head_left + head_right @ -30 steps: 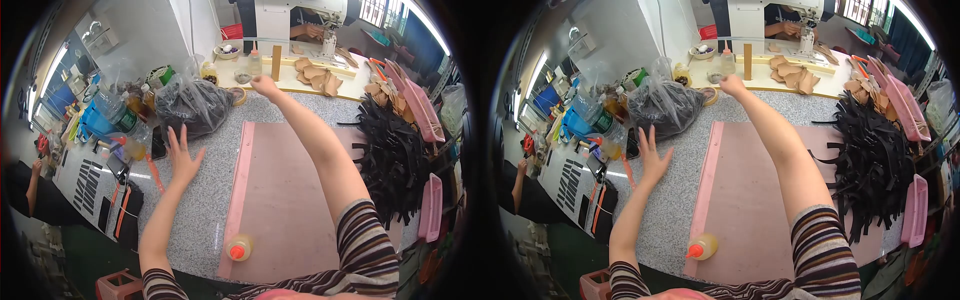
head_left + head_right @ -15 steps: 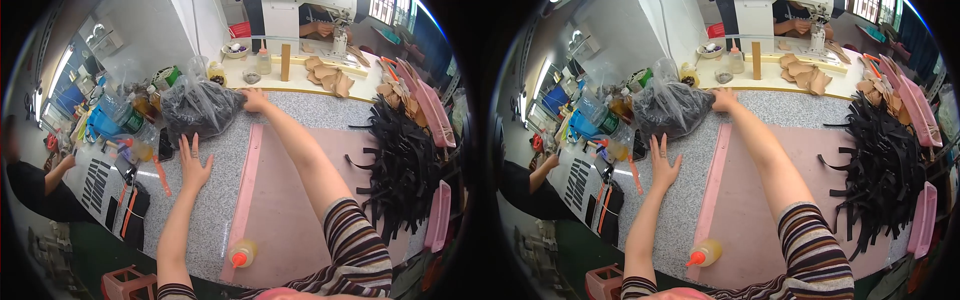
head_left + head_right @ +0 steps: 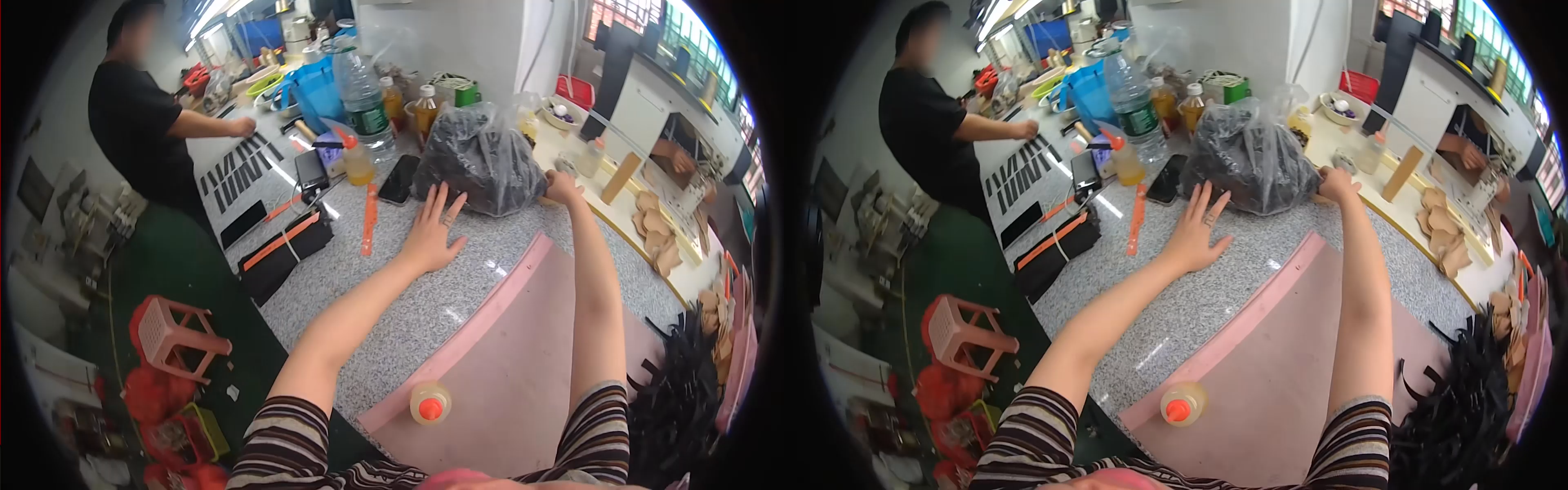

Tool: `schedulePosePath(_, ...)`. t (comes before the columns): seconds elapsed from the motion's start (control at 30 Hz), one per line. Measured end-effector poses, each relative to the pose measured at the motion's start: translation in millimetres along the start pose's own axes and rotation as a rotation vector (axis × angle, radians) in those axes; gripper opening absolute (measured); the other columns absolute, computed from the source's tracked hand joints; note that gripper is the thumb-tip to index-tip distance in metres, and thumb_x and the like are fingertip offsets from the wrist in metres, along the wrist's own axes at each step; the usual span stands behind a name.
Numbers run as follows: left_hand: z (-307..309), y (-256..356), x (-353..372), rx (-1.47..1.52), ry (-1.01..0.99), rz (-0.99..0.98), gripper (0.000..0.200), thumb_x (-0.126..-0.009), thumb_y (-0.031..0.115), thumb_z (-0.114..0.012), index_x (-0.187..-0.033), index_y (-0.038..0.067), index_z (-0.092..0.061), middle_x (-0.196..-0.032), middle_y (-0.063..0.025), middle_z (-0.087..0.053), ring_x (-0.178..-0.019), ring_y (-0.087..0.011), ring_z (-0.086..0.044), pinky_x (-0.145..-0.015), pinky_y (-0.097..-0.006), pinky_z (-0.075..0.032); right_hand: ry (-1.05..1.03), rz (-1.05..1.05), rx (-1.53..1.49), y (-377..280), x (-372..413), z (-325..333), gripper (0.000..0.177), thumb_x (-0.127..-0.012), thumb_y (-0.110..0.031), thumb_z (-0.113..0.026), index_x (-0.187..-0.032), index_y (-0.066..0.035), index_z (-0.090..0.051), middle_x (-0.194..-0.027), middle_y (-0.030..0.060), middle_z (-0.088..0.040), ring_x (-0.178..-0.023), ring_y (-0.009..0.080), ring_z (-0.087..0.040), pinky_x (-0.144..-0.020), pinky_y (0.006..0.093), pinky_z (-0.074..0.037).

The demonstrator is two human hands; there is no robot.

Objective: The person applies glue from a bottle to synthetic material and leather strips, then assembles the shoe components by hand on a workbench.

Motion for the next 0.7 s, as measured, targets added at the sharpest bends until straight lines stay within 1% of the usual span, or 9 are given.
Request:
schedulePosePath(0.03, 3, 0, -1, -0.007, 0.013, -0.007, 0.083, -0.088, 0.035, -0.066, -0.156, 0.024, -0.021, -0.161, -0.0229, -0.007, -0.147, -0.0474, -0.012, -0.113, -0.0574, -0.027, 0.022, 0.005, 0.020, -3, -3, 6, 0.038, -0.081, -0.023, -0.063, -0.119, -0.024, -0.065, -0.131, 0.0116, -0.055, -0.124, 0.0321, -0.051, -0.096, 0.0605, -0.036)
schedulePosePath(0.13, 3, -3, -1, 0.001, -0.020, 0.030, 0.084, -0.088, 0.035, -0.066, -0.156, 0.026, -0.017, -0.161, -0.0218, -0.006, -0.147, -0.0470, -0.011, -0.112, -0.0581, -0.028, 0.234, 0.214, 0.230, -19, 12, 21, 0.027, -0.083, -0.024, -0.064, -0.109, -0.016, -0.065, -0.123, 0.0125, -0.056, -0.120, 0.0301, -0.051, -0.096, 0.0582, -0.036)
schedulePosePath(0.23, -1, -6, 0, 0.014, -0.037, 0.045, 0.084, -0.089, 0.034, -0.065, -0.157, 0.026, -0.016, -0.162, -0.0209, -0.004, -0.147, -0.0460, -0.010, -0.113, -0.0584, -0.028, 0.575, 0.472, 0.399, -36, 28, 33, 0.017, -0.085, -0.020, -0.063, -0.097, -0.009, -0.064, -0.109, 0.0129, -0.060, -0.108, 0.0300, -0.058, -0.094, 0.0491, -0.041)
schedulePosePath(0.4, 4, -1, 0, 0.010, -0.027, 0.047, 0.083, -0.088, 0.031, -0.065, -0.156, 0.023, -0.019, -0.161, -0.0225, -0.008, -0.147, -0.0463, -0.012, -0.114, -0.0565, -0.027, 0.431, 0.495, 0.245, -32, 12, 41, 0.013, -0.083, -0.015, -0.065, -0.090, -0.005, -0.061, -0.095, 0.0161, -0.066, -0.087, 0.0363, -0.066, -0.081, 0.0446, -0.048)
schedulePosePath(0.43, 8, -2, 1, 0.005, 0.002, 0.044, 0.082, -0.087, 0.030, -0.066, -0.156, 0.022, -0.021, -0.160, -0.0236, -0.011, -0.147, -0.0466, -0.013, -0.115, -0.0546, -0.026, 0.404, 0.483, 0.216, -18, 9, 39, 0.013, -0.083, -0.016, -0.065, -0.090, -0.005, -0.061, -0.094, 0.0162, -0.067, -0.083, 0.0371, -0.066, -0.080, 0.0445, -0.049)
schedulePosePath(0.5, 4, 2, -3, 0.018, 0.042, -0.008, 0.081, -0.086, 0.027, -0.067, -0.155, 0.020, -0.024, -0.159, -0.0248, -0.014, -0.146, -0.0466, -0.015, -0.115, -0.0524, -0.027, 0.475, 0.410, 0.087, -5, 23, 48, 0.017, -0.082, -0.017, -0.064, -0.093, -0.003, -0.065, -0.098, 0.0211, -0.065, -0.094, 0.0370, -0.065, -0.079, 0.0463, -0.051)
schedulePosePath(0.53, 2, 0, -3, 0.012, 0.066, -0.022, 0.081, -0.085, 0.027, -0.067, -0.154, 0.019, -0.025, -0.159, -0.0250, -0.015, -0.146, -0.0463, -0.016, -0.115, -0.0520, -0.028, 0.477, 0.256, 0.068, 8, 20, 47, 0.017, -0.080, -0.013, -0.065, -0.095, -0.005, -0.070, -0.099, 0.0214, -0.065, -0.097, 0.0373, -0.064, -0.081, 0.0462, -0.052)
schedulePosePath(0.63, 2, 4, -5, 0.029, 0.022, -0.009, 0.081, -0.085, 0.027, -0.067, -0.154, 0.020, -0.026, -0.161, -0.0227, -0.013, -0.147, -0.0451, -0.015, -0.115, -0.0514, -0.027, 0.516, 0.108, -0.111, 38, 19, 37, 0.016, -0.077, -0.008, -0.066, -0.090, -0.006, -0.074, -0.099, 0.0193, -0.066, -0.095, 0.0375, -0.064, -0.084, 0.0457, -0.051)
schedulePosePath(0.7, 5, 5, -5, 0.038, 0.004, 0.030, 0.080, -0.086, 0.026, -0.068, -0.154, 0.019, -0.027, -0.161, -0.0220, -0.013, -0.147, -0.0443, -0.015, -0.116, -0.0499, -0.026, 0.479, 0.060, -0.191, 56, 19, 30, 0.018, -0.078, -0.009, -0.066, -0.093, -0.006, -0.074, -0.100, 0.0198, -0.067, -0.096, 0.0369, -0.065, -0.085, 0.0448, -0.052)
Point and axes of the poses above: each hand's wrist, its own x-axis away from the middle knuckle, its own z-axis out of the back of the hand, y = z × x, the point moved 7 cm from there along -x, towards the middle knuckle
